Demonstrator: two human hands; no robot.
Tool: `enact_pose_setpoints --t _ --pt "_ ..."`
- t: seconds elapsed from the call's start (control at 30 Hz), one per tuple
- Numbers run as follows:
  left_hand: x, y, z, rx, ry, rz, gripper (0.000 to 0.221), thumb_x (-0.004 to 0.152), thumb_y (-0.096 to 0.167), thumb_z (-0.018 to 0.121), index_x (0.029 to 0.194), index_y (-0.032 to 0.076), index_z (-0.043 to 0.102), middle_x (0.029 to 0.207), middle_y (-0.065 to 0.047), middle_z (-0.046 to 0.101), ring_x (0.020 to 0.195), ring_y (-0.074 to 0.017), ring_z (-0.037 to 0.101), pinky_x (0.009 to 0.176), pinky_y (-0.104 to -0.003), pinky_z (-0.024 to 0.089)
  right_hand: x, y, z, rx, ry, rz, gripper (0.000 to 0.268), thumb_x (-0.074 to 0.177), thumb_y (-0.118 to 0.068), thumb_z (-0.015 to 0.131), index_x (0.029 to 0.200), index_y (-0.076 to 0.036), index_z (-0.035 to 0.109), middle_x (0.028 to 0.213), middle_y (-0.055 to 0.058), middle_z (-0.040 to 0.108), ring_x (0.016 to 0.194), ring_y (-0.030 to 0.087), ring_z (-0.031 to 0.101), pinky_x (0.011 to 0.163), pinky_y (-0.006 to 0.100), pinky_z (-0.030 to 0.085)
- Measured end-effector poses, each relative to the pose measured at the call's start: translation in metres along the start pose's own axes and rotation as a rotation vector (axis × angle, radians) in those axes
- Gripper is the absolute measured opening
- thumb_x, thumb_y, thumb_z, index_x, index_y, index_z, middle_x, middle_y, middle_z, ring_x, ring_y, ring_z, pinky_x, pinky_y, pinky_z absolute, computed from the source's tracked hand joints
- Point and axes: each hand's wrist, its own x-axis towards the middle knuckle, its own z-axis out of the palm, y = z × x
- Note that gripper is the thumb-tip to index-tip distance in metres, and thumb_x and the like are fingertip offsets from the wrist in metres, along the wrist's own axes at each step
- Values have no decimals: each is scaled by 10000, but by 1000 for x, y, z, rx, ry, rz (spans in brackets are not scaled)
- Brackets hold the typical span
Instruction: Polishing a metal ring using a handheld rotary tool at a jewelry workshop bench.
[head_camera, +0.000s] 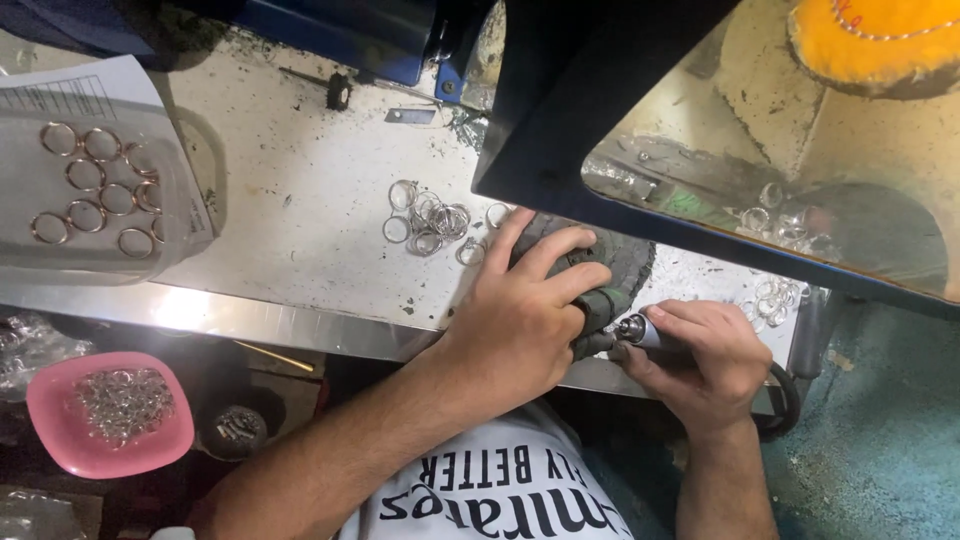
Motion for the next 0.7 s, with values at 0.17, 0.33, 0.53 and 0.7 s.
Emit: enact_pose_setpoints --t 0.17,0.33,0.53,0.7 --pt "1 0 -1 9 -11 4 89 579 67 814 588 99 731 1138 24 673 1300 -298 522 1167 -684 288 -3 3 0 23 14 14 431 811 -282 875 1109 -47 671 1003 174 753 885 309 738 845 408 529" --pt "2 1 -2 35 -26 -4 58 584 74 798 608 100 752 1136 32 673 1297 -289 525 1156 -672 301 -6 5 1 20 27 55 446 794 -352 862 1089 -63 694 1026 151 760 936 292 743 891 402 542" --pt "2 1 -1 20 -35 -10 74 574 83 810 604 96 743 1150 31 669 1311 -295 509 1144 -696 302 -6 4 0 14 24 60 422 822 -341 843 1098 -63 686 1019 145 757 926 290 737 885 397 536" --pt "2 0 -4 -10 -2 3 73 574 31 771 568 86 723 1121 23 679 1293 -300 529 1145 -682 304 -4 4 0 75 13 43 393 824 -286 834 1086 -29 694 1008 183 750 901 310 741 844 411 542"
